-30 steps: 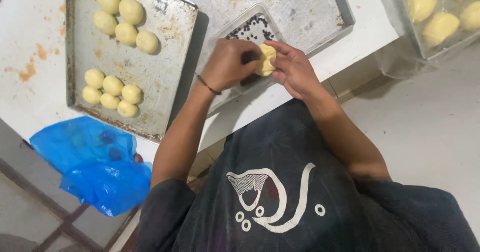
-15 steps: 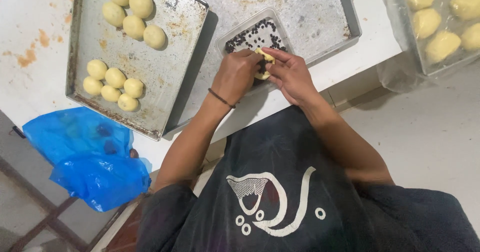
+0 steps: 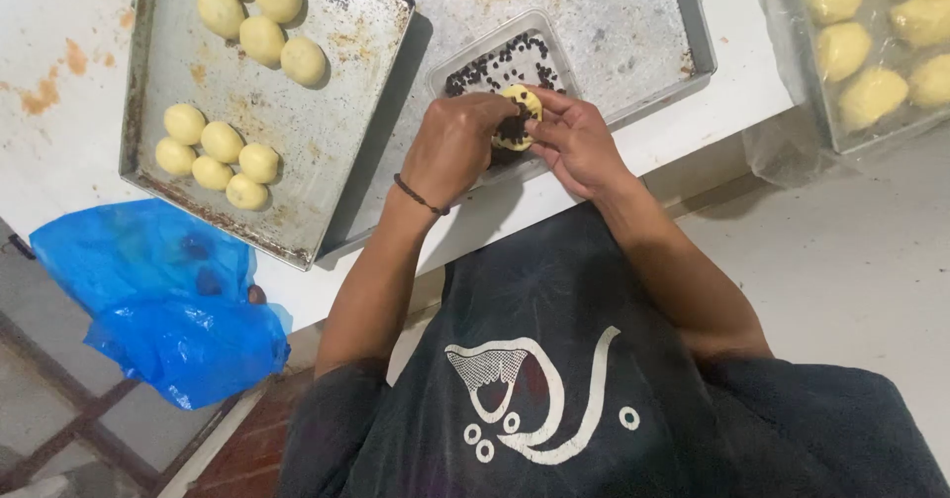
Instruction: Filling dough balls with chocolate chips and rolling them into shape on a baking tray
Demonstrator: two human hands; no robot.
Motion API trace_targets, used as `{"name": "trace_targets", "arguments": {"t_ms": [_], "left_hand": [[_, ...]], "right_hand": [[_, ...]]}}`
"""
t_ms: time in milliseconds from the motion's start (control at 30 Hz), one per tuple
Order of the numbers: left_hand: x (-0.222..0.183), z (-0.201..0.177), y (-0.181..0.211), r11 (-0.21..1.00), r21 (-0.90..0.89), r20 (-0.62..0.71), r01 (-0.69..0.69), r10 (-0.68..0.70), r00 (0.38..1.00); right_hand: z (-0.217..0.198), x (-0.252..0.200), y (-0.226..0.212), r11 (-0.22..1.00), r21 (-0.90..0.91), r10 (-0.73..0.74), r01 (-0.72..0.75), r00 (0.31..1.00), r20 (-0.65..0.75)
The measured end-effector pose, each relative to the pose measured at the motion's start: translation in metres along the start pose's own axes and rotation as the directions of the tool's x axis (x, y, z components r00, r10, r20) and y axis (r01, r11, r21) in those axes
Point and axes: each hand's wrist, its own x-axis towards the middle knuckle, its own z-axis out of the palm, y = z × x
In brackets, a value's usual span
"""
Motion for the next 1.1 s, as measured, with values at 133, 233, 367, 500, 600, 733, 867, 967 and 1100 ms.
{"name": "trace_targets", "arguments": {"t_ms": [133,233,367,500,600,733,867,967,1100], "left_hand": [[-0.006,0.022,-0.027,0.994,0.109,-0.062,-0.001,0.008,0.998],[-0.001,0.019,-0.02,0.997,0.072,-0.07,-0.018,0.023,0.997],[0.001,0.005,-0.003,0.999,-0.039,0.028,-0.016,0.017,0.999],[0.001,-0.001,-0.008,0.986,-0.166,0.026,-0.032,0.037,0.999],[0.01,-0.02,-0.007,0.989,-0.141,0.012,-0.055,0.057,0.998],[-0.01,0.002,-0.048,0.985,-0.127,0.059,0.119,-0.112,0.992],[-0.034,0.093,-0.079,0.911,0.408,0.124,0.055,-0.115,0.986],[-0.042,0.113,-0.066,0.854,0.516,0.07,0.066,-0.118,0.991],[-0.042,0.127,-0.077,0.915,0.402,0.249,-0.026,-0.082,0.965]], "right_hand": [[0.0,0.003,0.002,1.0,-0.004,0.024,-0.024,1.0,0.013],[0.009,0.002,-0.005,0.998,0.021,0.05,-0.051,0.998,0.03],[0.005,0.003,-0.004,0.998,0.037,0.058,-0.06,0.997,0.05],[0.008,0.001,-0.009,0.998,0.031,0.053,-0.053,0.998,0.03],[0.016,-0.003,-0.02,0.997,0.056,0.06,-0.06,0.998,-0.005],[0.0,-0.013,-0.027,0.999,0.026,0.033,-0.031,0.996,-0.082],[-0.01,-0.015,-0.043,1.0,0.012,0.017,-0.015,0.989,-0.144],[-0.012,-0.013,-0.043,1.0,0.012,0.023,-0.022,0.991,-0.134],[-0.016,-0.003,-0.034,0.999,0.041,0.039,-0.035,0.994,-0.101]]}}
